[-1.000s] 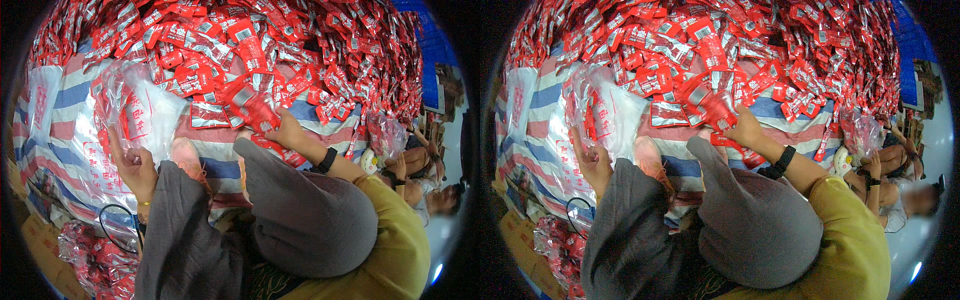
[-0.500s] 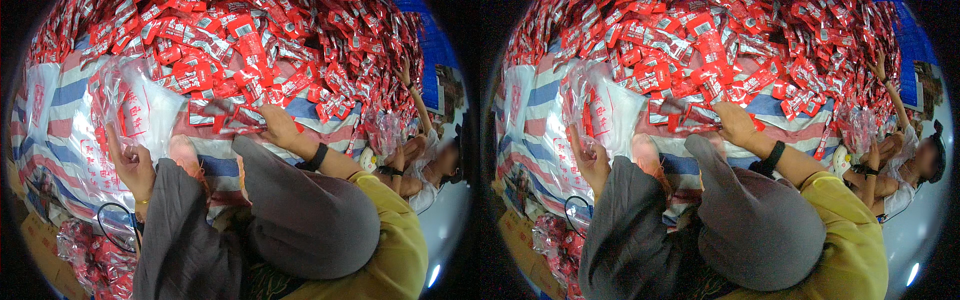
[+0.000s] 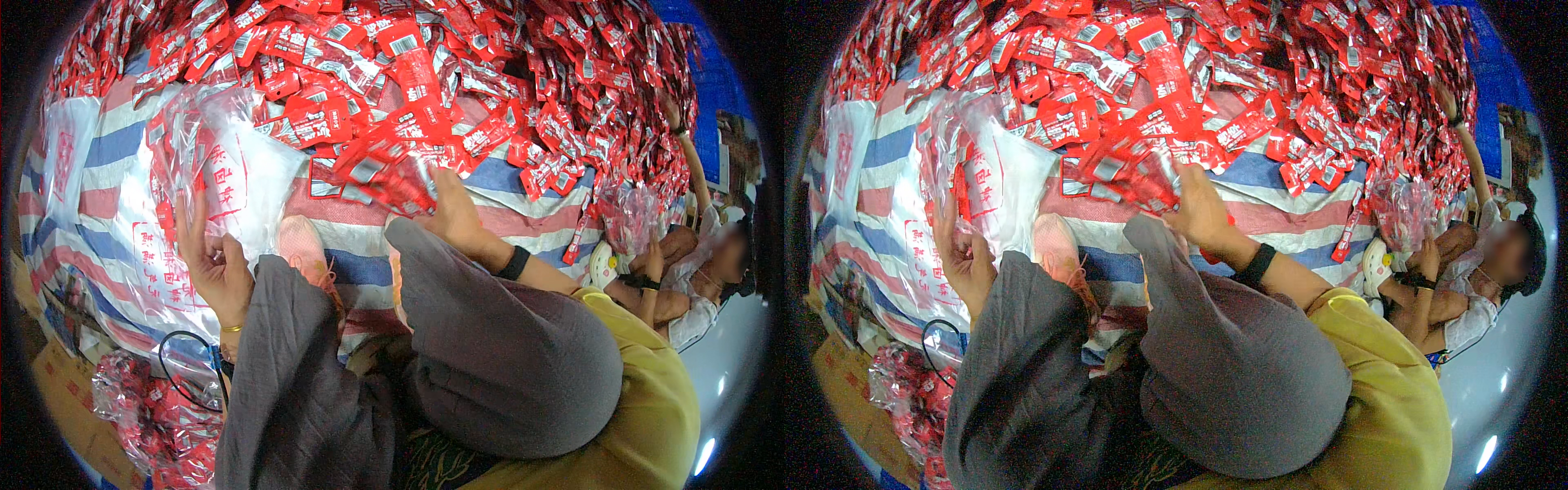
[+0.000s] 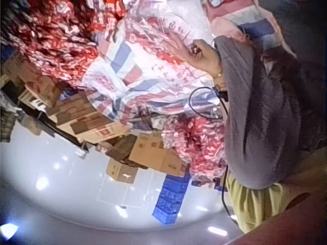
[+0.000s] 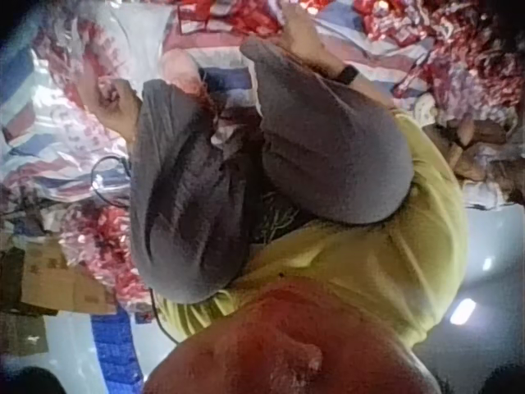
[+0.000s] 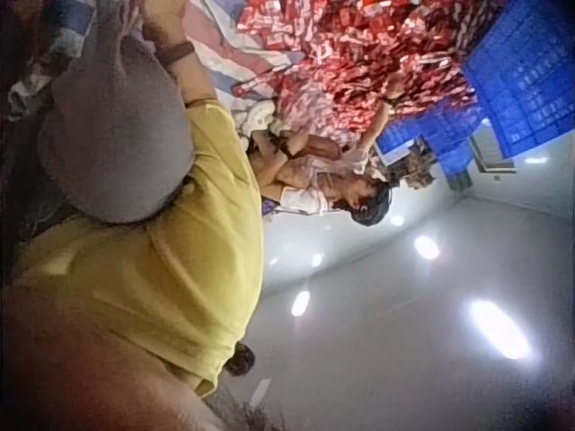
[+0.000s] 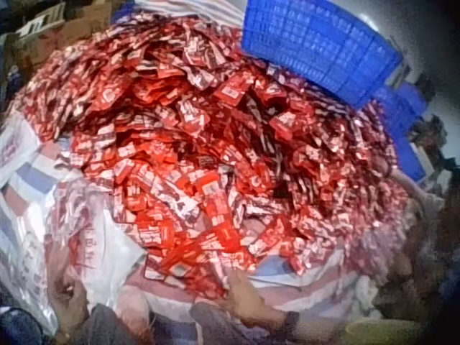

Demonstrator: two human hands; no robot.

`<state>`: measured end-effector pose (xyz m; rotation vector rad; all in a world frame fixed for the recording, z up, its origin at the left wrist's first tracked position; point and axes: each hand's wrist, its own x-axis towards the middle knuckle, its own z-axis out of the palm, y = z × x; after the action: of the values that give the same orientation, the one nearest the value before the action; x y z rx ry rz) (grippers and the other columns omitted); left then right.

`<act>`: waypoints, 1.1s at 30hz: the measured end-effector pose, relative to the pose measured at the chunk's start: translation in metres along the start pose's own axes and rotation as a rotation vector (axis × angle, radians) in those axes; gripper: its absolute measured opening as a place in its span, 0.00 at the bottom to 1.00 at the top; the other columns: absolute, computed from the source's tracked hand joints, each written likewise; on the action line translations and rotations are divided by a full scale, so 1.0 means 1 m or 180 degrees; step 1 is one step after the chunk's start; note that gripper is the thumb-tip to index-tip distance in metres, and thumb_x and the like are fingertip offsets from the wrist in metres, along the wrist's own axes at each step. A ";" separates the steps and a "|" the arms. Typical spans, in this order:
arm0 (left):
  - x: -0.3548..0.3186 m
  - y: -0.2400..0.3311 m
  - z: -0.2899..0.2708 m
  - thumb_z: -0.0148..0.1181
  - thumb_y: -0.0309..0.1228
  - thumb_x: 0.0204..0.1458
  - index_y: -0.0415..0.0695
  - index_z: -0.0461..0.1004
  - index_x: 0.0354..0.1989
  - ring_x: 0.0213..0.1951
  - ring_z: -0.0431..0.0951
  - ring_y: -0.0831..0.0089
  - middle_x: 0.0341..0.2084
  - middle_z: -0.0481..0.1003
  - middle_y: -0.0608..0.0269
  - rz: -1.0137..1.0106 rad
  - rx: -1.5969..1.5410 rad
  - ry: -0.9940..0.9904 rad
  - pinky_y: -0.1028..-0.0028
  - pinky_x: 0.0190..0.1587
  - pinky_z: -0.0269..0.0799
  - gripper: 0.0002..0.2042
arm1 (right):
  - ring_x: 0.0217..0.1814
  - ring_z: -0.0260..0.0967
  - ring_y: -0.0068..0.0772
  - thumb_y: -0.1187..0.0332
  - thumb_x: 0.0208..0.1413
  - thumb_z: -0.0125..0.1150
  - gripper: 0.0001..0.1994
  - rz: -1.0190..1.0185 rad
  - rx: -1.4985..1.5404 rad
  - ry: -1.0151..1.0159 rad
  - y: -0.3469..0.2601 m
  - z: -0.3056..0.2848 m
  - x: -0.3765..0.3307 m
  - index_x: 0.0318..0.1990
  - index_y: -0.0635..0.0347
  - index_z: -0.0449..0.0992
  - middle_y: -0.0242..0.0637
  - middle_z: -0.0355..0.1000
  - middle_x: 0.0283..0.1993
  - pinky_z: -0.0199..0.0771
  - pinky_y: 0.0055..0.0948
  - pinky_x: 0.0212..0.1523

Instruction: The recorder sorts small red packets from a large pile into transparent plastic bags while sitting on the floor.

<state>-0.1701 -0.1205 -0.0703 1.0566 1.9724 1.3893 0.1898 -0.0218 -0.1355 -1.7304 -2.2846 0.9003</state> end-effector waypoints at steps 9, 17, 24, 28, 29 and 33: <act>0.011 0.017 -0.004 0.57 0.12 0.51 0.43 0.60 0.74 0.27 0.69 0.88 0.73 0.59 0.54 0.0091 -0.0170 0.0094 0.84 0.31 0.68 0.37 | 0.57 0.76 0.55 0.56 0.48 0.73 0.34 -0.0046 -0.0274 -0.1171 -0.029 -0.031 0.020 0.60 0.62 0.68 0.58 0.76 0.54 0.75 0.48 0.55; 0.032 0.058 0.001 0.56 0.14 0.48 0.36 0.50 0.76 0.24 0.72 0.84 0.75 0.54 0.45 0.0447 0.0147 -0.0367 0.82 0.26 0.69 0.42 | 0.53 0.78 0.49 0.55 0.36 0.82 0.46 -0.0737 0.1143 -0.1576 -0.157 0.005 0.100 0.62 0.68 0.65 0.54 0.78 0.51 0.76 0.41 0.57; 0.019 0.085 -0.008 0.56 0.14 0.49 0.41 0.49 0.78 0.22 0.70 0.83 0.76 0.53 0.44 0.0545 0.0706 -0.1208 0.80 0.26 0.69 0.44 | 0.44 0.79 0.39 0.55 0.45 0.77 0.34 -0.0444 0.0951 -0.2526 -0.260 0.054 0.213 0.51 0.77 0.76 0.55 0.80 0.47 0.79 0.43 0.42; 0.016 0.090 -0.006 0.56 0.15 0.48 0.39 0.53 0.76 0.24 0.75 0.79 0.73 0.57 0.39 0.0601 0.0384 -0.1226 0.77 0.28 0.73 0.41 | 0.38 0.75 0.40 0.50 0.49 0.75 0.34 -0.0608 0.2307 -0.2164 -0.291 0.076 0.199 0.50 0.75 0.77 0.49 0.79 0.41 0.76 0.43 0.36; 0.017 0.094 -0.003 0.56 0.14 0.48 0.39 0.52 0.77 0.26 0.74 0.80 0.73 0.57 0.40 0.0662 0.0219 -0.1171 0.79 0.28 0.73 0.42 | 0.37 0.74 0.40 0.50 0.49 0.74 0.35 -0.0688 0.2684 -0.2107 -0.292 0.093 0.202 0.53 0.76 0.74 0.49 0.78 0.41 0.75 0.43 0.36; 0.029 0.081 -0.004 0.50 0.10 0.51 0.39 0.45 0.78 0.28 0.68 0.88 0.76 0.54 0.57 0.0037 -0.0367 -0.0035 0.83 0.27 0.65 0.43 | 0.51 0.77 0.43 0.51 0.52 0.72 0.37 -0.0128 0.2235 -0.2296 -0.290 0.082 0.180 0.58 0.77 0.72 0.54 0.78 0.51 0.77 0.39 0.49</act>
<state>-0.1654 -0.0845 0.0077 1.0225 1.8572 1.4813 -0.1474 0.0652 -0.0904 -1.1400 -1.8846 2.2483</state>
